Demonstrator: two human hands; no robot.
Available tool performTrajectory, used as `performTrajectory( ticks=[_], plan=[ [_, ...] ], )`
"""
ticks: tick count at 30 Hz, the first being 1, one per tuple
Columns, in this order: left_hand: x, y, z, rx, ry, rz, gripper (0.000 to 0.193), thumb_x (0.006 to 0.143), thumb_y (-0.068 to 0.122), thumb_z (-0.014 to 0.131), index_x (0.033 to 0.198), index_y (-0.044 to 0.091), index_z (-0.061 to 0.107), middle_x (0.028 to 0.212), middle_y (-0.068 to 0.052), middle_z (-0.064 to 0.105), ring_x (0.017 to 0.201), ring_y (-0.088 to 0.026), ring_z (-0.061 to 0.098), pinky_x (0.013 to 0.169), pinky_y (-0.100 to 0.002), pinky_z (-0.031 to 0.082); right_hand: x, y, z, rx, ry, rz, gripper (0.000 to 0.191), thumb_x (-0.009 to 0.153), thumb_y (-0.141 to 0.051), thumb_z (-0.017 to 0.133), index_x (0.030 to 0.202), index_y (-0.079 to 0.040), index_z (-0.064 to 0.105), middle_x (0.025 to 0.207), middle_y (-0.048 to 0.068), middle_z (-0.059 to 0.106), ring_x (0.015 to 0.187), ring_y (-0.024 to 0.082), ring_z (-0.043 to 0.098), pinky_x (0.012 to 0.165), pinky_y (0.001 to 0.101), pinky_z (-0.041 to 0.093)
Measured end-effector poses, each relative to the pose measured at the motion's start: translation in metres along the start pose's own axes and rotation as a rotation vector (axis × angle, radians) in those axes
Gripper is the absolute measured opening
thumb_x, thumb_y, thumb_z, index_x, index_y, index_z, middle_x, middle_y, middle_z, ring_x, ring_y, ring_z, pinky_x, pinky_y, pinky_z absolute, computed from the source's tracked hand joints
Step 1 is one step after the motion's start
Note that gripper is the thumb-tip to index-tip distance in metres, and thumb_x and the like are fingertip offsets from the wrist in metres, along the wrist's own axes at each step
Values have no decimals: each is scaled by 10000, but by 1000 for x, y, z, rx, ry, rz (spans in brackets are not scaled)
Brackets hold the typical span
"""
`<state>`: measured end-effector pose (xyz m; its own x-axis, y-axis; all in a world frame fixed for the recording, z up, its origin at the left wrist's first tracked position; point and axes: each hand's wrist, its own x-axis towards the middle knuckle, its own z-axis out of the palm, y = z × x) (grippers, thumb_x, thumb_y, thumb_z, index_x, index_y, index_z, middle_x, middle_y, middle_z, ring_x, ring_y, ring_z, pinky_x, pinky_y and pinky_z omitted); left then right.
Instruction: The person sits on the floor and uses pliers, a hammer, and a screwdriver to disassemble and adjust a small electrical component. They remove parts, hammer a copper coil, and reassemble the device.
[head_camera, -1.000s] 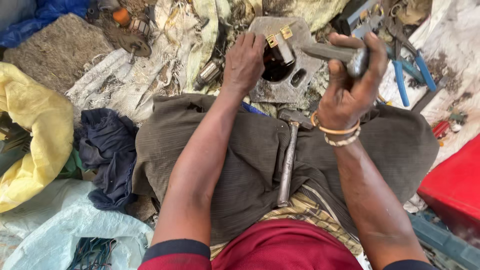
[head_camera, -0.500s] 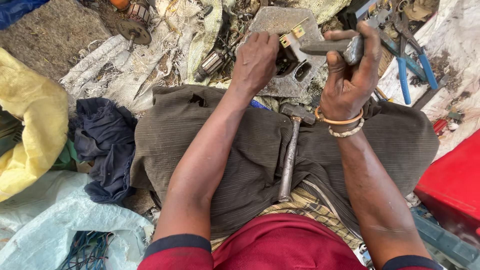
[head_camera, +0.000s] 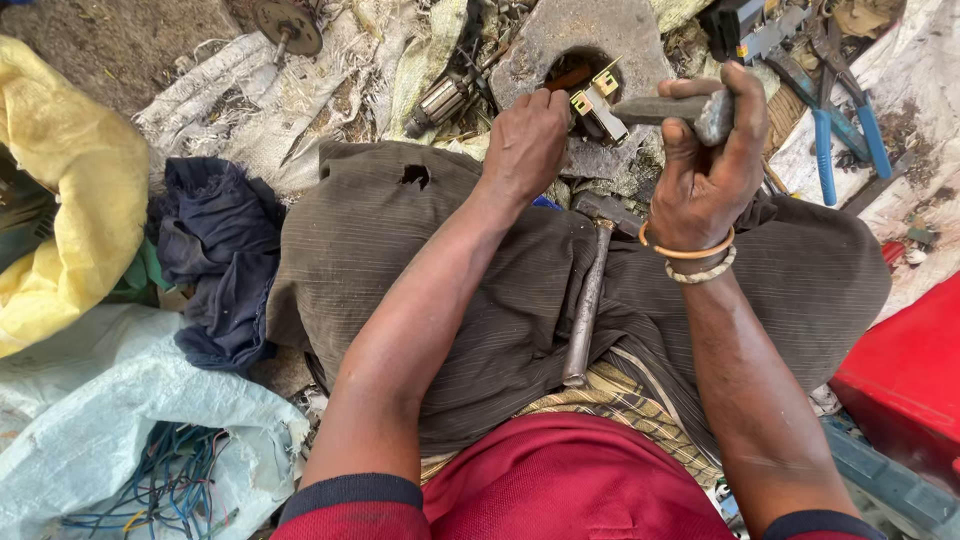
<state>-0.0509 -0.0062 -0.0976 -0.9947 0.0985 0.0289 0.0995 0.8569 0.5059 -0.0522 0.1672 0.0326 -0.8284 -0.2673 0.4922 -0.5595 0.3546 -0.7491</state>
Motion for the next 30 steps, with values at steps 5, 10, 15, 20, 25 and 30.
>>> performTrajectory(
  ticks=[5, 10, 15, 20, 25, 30],
  plan=[
    [5, -1, 5, 32, 36, 18, 112, 887, -83, 535, 893, 6, 602, 763, -137, 624, 631, -178, 577, 452, -302, 487, -1, 12, 15, -108, -119, 25, 457, 1168, -128, 622, 1577, -166, 421, 1293, 139, 726, 1129, 243, 757, 938, 341, 690],
    [8, -1, 3, 16, 77, 31, 141, 873, -121, 541, 871, 3, 608, 790, -146, 650, 673, -205, 616, 498, -322, 518, 0, -2, 13, -145, -61, -144, 501, 1161, -35, 648, 1575, -176, 403, 1319, 133, 708, 1157, 263, 755, 895, 345, 655],
    [7, 2, -3, -58, 181, 48, 112, 832, -93, 580, 884, 0, 614, 827, -163, 659, 745, -241, 651, 579, -371, 549, 6, -8, 12, -253, -235, -185, 528, 1070, 29, 650, 1517, -158, 437, 1261, 163, 696, 1167, 287, 717, 906, 371, 670],
    [5, 5, -9, -16, 251, 103, 120, 767, -49, 635, 866, 14, 614, 838, -149, 658, 779, -278, 651, 608, -401, 556, 4, 3, 7, 21, -156, -200, 542, 1073, 80, 592, 1534, -154, 428, 1299, 192, 682, 1186, 299, 732, 883, 375, 668],
    [7, 1, -4, 34, 108, 50, 107, 827, -63, 611, 912, 1, 623, 833, -143, 650, 727, -212, 622, 542, -341, 535, 1, 19, 11, -192, -349, -94, 530, 1135, 103, 546, 1571, -130, 356, 1328, 145, 701, 1177, 245, 759, 846, 260, 679],
    [11, -2, 3, -50, 50, 35, 41, 956, -34, 581, 960, -21, 620, 823, -175, 637, 671, -224, 611, 466, -327, 518, 2, 16, 6, -26, -91, -285, 504, 1056, 36, 614, 1490, -149, 437, 1226, 179, 695, 1143, 306, 732, 878, 402, 653]
  ],
)
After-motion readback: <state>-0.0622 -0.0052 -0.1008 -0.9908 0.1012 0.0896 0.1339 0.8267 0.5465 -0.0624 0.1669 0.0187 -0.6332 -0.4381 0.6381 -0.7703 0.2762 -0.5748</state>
